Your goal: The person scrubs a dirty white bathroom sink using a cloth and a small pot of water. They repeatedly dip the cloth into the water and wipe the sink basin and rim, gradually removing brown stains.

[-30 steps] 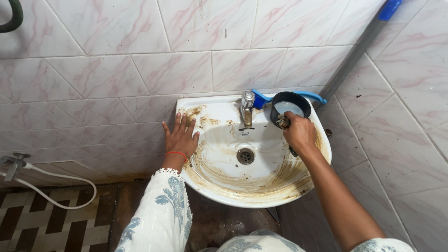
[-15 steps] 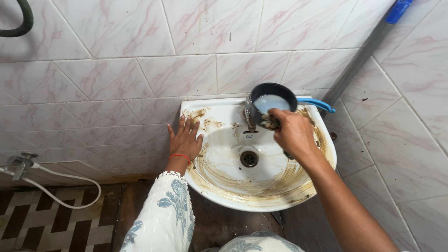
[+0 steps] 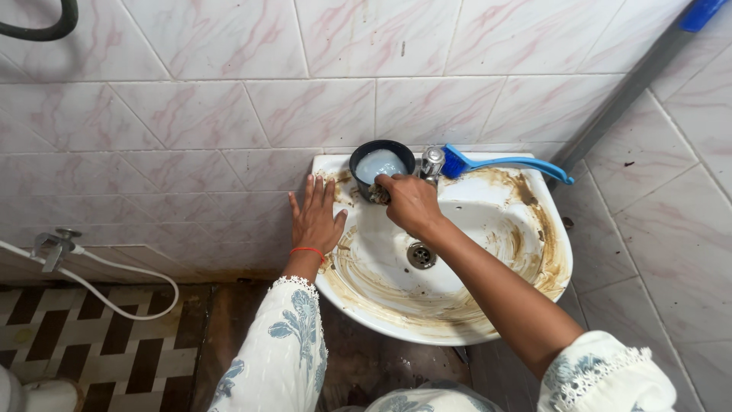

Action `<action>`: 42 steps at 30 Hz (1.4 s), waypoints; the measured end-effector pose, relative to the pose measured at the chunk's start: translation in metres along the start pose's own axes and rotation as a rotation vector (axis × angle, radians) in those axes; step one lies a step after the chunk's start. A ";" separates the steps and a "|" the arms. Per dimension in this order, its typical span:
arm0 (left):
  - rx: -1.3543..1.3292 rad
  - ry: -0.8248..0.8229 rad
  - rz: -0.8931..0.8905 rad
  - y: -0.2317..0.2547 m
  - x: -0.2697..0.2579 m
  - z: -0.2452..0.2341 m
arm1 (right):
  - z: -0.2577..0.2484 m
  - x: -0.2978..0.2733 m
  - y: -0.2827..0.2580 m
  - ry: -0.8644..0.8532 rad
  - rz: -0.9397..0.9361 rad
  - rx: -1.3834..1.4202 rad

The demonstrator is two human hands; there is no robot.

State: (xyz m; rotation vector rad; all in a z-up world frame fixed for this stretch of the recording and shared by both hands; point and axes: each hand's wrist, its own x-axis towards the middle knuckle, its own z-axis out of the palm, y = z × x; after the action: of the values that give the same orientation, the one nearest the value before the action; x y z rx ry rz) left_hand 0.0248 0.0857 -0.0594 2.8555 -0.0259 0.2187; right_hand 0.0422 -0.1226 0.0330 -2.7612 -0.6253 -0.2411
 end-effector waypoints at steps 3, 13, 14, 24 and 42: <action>-0.026 0.000 -0.004 -0.002 0.000 0.001 | 0.010 0.004 0.002 0.001 0.000 0.011; 0.018 -0.068 -0.002 0.000 0.002 -0.003 | -0.025 0.019 0.006 -0.229 0.010 0.038; 0.024 -0.077 -0.004 0.001 0.001 -0.003 | -0.036 0.022 0.007 -0.260 0.018 0.056; 0.075 -0.124 -0.001 0.004 0.001 -0.004 | -0.048 0.083 0.009 0.183 -0.021 0.094; 0.081 -0.081 0.023 -0.001 0.002 0.010 | 0.153 0.152 0.084 -0.594 -0.024 -0.198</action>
State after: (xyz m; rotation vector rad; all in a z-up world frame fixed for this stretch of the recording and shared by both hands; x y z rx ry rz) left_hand 0.0279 0.0834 -0.0692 2.9448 -0.0683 0.1110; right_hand 0.2299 -0.0857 -0.0973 -3.0171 -0.8053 0.5648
